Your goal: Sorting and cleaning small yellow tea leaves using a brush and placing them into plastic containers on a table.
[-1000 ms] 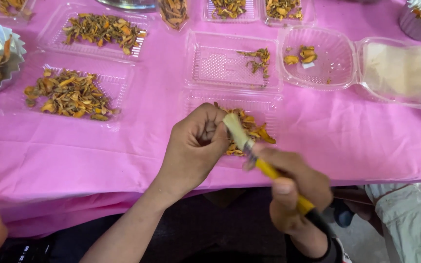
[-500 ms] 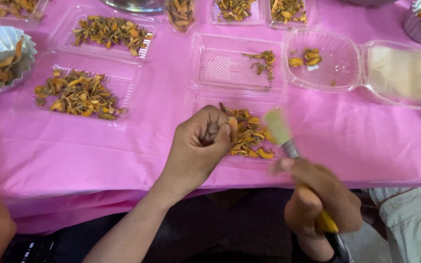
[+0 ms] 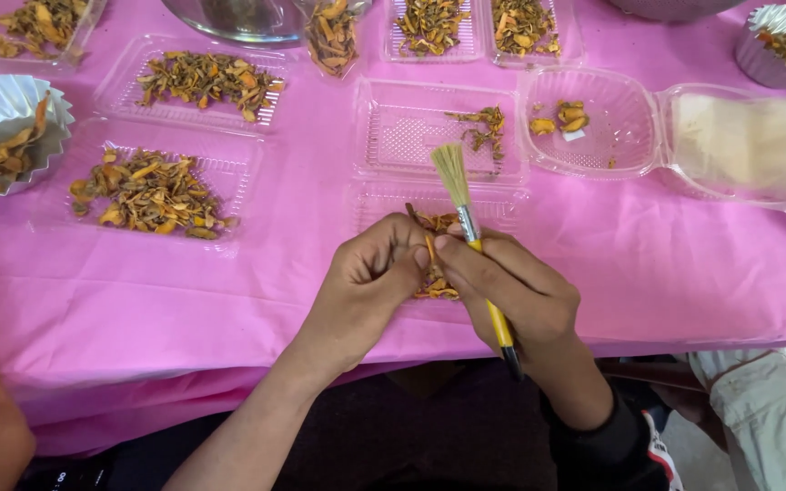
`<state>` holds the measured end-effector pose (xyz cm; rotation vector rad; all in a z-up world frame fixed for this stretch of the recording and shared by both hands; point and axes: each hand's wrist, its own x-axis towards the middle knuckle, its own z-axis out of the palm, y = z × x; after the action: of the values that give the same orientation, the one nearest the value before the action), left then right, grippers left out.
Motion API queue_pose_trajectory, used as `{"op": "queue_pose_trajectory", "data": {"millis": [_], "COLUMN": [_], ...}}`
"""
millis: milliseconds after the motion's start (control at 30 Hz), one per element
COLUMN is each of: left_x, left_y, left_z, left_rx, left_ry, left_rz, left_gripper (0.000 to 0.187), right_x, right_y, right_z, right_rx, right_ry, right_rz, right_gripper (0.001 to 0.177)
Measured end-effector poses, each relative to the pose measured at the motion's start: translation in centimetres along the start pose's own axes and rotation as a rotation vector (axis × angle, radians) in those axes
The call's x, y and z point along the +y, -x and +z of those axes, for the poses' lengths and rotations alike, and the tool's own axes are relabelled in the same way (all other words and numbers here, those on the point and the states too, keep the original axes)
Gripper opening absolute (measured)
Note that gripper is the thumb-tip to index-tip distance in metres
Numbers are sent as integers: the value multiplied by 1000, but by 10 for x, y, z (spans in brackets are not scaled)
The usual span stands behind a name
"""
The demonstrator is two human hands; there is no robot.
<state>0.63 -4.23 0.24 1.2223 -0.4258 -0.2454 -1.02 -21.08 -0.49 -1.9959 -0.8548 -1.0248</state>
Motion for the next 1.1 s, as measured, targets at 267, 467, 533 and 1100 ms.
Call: {"op": "queue_pose_trajectory", "data": {"millis": [267,467,533,1100], "left_x": [4,7,7,3], "left_y": [6,8,8,9], "left_z": [8,9,7,4], "left_rx": [27,-59,-52,44], "left_ry": [-450,-487,-458,-235], "left_rz": [197,119,74,48], "left_gripper": [10,11,14,20], "right_x": [-7,-3,-2,-35], "right_y": [-41,-52,-50,-29], "right_z": [-52,-52,-49,-51], "right_rx": [-406,-525,-528,-36], "right_ry": [-233,-336,-343,90], "right_rz": [395,436,446,394], "right_gripper": [11,4,1,9]}}
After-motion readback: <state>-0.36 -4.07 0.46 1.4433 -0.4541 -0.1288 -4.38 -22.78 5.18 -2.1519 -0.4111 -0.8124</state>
